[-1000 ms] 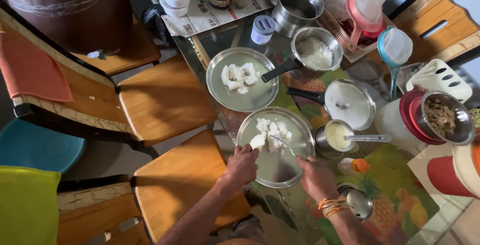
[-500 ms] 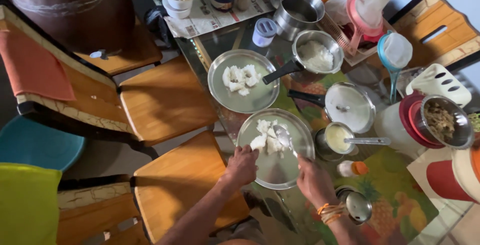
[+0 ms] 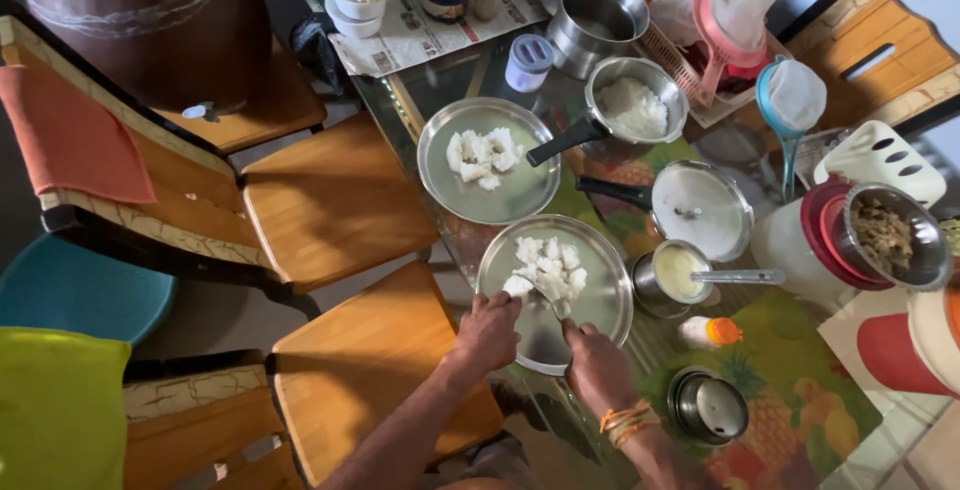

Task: The person serves food from containers into plates at a dining table after washing a plate.

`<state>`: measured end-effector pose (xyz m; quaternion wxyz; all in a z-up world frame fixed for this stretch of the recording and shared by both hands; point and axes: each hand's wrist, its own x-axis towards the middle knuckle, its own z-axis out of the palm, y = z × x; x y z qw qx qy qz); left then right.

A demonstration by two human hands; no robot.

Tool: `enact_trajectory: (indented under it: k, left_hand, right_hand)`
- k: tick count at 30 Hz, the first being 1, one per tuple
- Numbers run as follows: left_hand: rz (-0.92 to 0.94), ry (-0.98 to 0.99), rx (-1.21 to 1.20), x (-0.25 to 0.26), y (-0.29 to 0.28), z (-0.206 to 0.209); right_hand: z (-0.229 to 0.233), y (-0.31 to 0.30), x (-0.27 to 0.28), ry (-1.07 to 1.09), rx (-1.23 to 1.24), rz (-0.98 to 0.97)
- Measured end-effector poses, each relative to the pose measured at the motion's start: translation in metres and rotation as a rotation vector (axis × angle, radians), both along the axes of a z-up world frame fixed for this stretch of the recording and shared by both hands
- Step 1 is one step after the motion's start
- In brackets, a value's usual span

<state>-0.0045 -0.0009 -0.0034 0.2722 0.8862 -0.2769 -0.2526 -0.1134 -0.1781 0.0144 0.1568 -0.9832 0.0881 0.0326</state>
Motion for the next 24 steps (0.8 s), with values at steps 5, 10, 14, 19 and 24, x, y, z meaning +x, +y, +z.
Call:
enact_trajectory:
  k: [5,10,14,19,24]
  left_hand:
    - [-0.018,-0.003,0.016,-0.001,-0.003,-0.005]
    - [-0.020,-0.002,0.016,0.002,-0.001,-0.011]
    - [-0.020,-0.003,0.020,0.000,-0.002,-0.017]
    - [-0.020,-0.028,0.035,0.001,-0.003,-0.018]
    - [-0.030,-0.017,0.043,0.000,-0.002,-0.007]
  right_hand:
    - [-0.029,-0.027,0.010,-0.026,0.014,0.018]
    - [-0.003,-0.015,0.010,-0.033,0.028,-0.062]
    - [0.032,0.014,0.002,-0.092,0.026,-0.040]
    - [0.014,0.023,-0.005,-0.106,-0.071,0.011]
    - [-0.002,0.014,0.002,0.026,0.001,0.030]
